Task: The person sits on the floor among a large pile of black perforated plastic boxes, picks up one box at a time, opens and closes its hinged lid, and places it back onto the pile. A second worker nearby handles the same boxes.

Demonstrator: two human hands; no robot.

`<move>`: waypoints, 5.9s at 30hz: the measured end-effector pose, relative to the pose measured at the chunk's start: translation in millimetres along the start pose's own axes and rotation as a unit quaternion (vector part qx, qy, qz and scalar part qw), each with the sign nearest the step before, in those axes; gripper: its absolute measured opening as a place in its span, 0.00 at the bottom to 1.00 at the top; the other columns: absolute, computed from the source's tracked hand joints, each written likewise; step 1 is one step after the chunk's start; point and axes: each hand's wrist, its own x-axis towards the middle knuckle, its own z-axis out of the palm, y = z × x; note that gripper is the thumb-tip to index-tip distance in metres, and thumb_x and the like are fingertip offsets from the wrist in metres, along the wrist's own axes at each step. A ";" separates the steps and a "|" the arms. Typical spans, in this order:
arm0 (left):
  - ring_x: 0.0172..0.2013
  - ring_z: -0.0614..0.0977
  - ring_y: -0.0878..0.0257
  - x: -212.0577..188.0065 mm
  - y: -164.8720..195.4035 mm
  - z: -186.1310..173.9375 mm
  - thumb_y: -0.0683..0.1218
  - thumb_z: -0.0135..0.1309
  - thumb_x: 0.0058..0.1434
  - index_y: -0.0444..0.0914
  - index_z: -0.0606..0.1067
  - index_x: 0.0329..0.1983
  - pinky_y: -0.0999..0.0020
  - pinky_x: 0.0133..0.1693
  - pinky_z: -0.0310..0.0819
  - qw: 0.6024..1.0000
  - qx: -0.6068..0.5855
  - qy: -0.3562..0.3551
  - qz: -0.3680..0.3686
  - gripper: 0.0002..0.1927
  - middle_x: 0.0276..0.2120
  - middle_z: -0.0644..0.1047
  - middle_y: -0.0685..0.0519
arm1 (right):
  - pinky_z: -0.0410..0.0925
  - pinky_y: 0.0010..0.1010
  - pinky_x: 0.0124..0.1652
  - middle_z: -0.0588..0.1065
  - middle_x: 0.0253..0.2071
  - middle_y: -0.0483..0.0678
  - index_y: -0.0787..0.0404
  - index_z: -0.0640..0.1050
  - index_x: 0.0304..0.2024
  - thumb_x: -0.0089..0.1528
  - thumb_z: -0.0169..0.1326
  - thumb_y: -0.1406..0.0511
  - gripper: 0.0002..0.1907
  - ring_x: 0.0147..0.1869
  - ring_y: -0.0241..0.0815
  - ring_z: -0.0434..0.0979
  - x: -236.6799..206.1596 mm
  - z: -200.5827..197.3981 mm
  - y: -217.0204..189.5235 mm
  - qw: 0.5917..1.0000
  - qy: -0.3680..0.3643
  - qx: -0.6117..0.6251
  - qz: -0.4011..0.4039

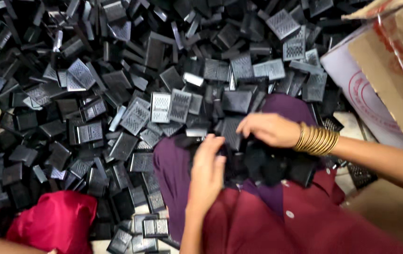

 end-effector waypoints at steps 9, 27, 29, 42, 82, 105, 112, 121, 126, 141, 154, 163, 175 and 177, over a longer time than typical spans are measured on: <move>0.44 0.81 0.65 -52.6 -21.1 -39.1 0.37 0.47 0.71 0.33 0.75 0.50 0.71 0.52 0.74 0.917 -0.197 0.295 -0.181 0.08 0.42 0.80 0.51 | 0.71 0.36 0.54 0.76 0.49 0.50 0.63 0.76 0.46 0.57 0.49 0.77 0.16 0.55 0.51 0.78 26.8 -28.8 -17.7 0.981 0.130 -0.140 0.033; 0.57 0.69 0.37 -7.8 7.7 6.3 0.51 0.67 0.51 0.35 0.71 0.60 0.47 0.54 0.61 0.965 0.258 0.022 -0.039 0.35 0.59 0.68 0.34 | 0.70 0.42 0.45 0.75 0.41 0.47 0.56 0.74 0.43 0.58 0.65 0.59 0.16 0.49 0.53 0.74 -13.2 -68.4 -21.7 0.912 0.113 -0.364 0.150; 0.57 0.69 0.36 -5.0 0.8 9.2 0.50 0.67 0.51 0.36 0.71 0.58 0.47 0.55 0.63 0.965 0.257 0.015 -0.044 0.32 0.59 0.68 0.34 | 0.70 0.43 0.47 0.73 0.45 0.50 0.57 0.72 0.40 0.57 0.66 0.59 0.18 0.51 0.55 0.73 -30.6 -74.5 -18.0 0.916 0.067 -0.353 0.179; 0.54 0.74 0.48 -4.4 11.2 -52.0 0.42 0.66 0.51 0.34 0.70 0.59 0.57 0.56 0.69 0.981 0.128 0.141 -0.047 0.31 0.53 0.71 0.42 | 0.67 0.48 0.51 0.70 0.46 0.52 0.55 0.69 0.46 0.49 0.69 0.60 0.28 0.51 0.58 0.71 -45.1 -70.5 -23.3 0.902 -0.102 -0.332 0.256; 0.55 0.77 0.43 32.4 -33.2 85.8 0.36 0.57 0.62 0.31 0.63 0.70 0.57 0.57 0.70 0.995 0.024 0.093 -0.020 0.33 0.57 0.73 0.37 | 0.71 0.46 0.47 0.73 0.46 0.51 0.56 0.77 0.47 0.48 0.67 0.50 0.29 0.55 0.55 0.74 -17.8 -19.9 -27.7 0.903 -0.114 -0.296 0.290; 0.63 0.73 0.41 22.4 -74.9 54.8 0.52 0.47 0.71 0.42 0.64 0.71 0.48 0.53 0.80 0.618 -0.766 0.095 -0.153 0.26 0.65 0.72 0.43 | 0.72 0.47 0.51 0.69 0.54 0.59 0.62 0.69 0.58 0.53 0.68 0.54 0.36 0.58 0.60 0.74 -30.5 -26.3 -7.7 0.838 -0.046 -0.358 0.410; 0.56 0.78 0.49 22.8 -80.6 57.6 0.59 0.42 0.76 0.42 0.64 0.75 0.61 0.40 0.85 0.628 -0.757 0.123 -0.131 0.29 0.62 0.74 0.41 | 0.73 0.48 0.45 0.71 0.50 0.56 0.58 0.68 0.58 0.49 0.69 0.59 0.37 0.53 0.59 0.75 -17.5 -19.8 -27.9 0.857 0.012 -0.374 0.353; 0.62 0.75 0.50 28.9 -57.3 53.3 0.51 0.48 0.69 0.45 0.60 0.72 0.41 0.58 0.75 0.627 -0.761 0.107 -0.129 0.29 0.64 0.70 0.47 | 0.66 0.50 0.57 0.73 0.52 0.52 0.57 0.70 0.56 0.50 0.69 0.58 0.35 0.57 0.54 0.74 -2.4 -17.4 -39.5 0.887 0.085 -0.366 0.267; 0.67 0.69 0.52 32.7 -34.5 60.1 0.42 0.53 0.61 0.51 0.52 0.80 0.46 0.65 0.64 0.700 -0.711 0.049 -0.041 0.44 0.69 0.65 0.49 | 0.68 0.40 0.59 0.73 0.55 0.53 0.58 0.71 0.56 0.51 0.68 0.62 0.32 0.62 0.54 0.74 15.3 -2.4 -63.3 0.978 0.096 -0.090 0.160; 0.62 0.73 0.55 33.6 -38.9 65.9 0.58 0.44 0.72 0.45 0.55 0.76 0.55 0.64 0.65 0.730 -0.667 0.124 -0.084 0.32 0.64 0.69 0.48 | 0.68 0.37 0.64 0.76 0.56 0.53 0.58 0.66 0.65 0.58 0.66 0.64 0.36 0.62 0.43 0.77 34.5 21.9 -81.7 0.951 0.172 0.150 0.208; 0.60 0.73 0.59 31.2 -42.4 79.2 0.62 0.43 0.73 0.41 0.58 0.73 0.60 0.60 0.69 0.801 -0.579 0.122 -0.089 0.33 0.64 0.67 0.50 | 0.74 0.38 0.55 0.69 0.54 0.53 0.50 0.60 0.74 0.58 0.64 0.60 0.44 0.56 0.50 0.76 38.9 44.3 -91.9 0.972 0.109 0.022 0.206; 0.56 0.75 0.56 29.1 -42.7 73.5 0.62 0.42 0.75 0.42 0.57 0.75 0.61 0.58 0.70 0.819 -0.555 0.129 -0.073 0.33 0.60 0.69 0.47 | 0.74 0.39 0.56 0.68 0.54 0.53 0.49 0.62 0.71 0.56 0.65 0.60 0.43 0.60 0.51 0.77 38.7 50.8 -91.6 0.956 0.098 0.087 0.261; 0.59 0.75 0.58 32.2 -41.4 77.3 0.63 0.41 0.74 0.40 0.59 0.73 0.61 0.59 0.71 0.813 -0.559 0.134 -0.088 0.32 0.63 0.68 0.49 | 0.74 0.41 0.57 0.67 0.55 0.53 0.49 0.60 0.73 0.58 0.63 0.61 0.43 0.60 0.52 0.76 44.3 48.3 -97.4 0.959 0.116 0.080 0.245; 0.56 0.76 0.57 31.2 -41.9 75.4 0.63 0.41 0.74 0.41 0.59 0.73 0.60 0.56 0.73 0.803 -0.573 0.133 -0.095 0.32 0.61 0.69 0.47 | 0.74 0.41 0.57 0.67 0.54 0.53 0.48 0.60 0.73 0.58 0.64 0.61 0.43 0.59 0.52 0.76 43.9 51.0 -95.6 0.958 0.112 0.075 0.253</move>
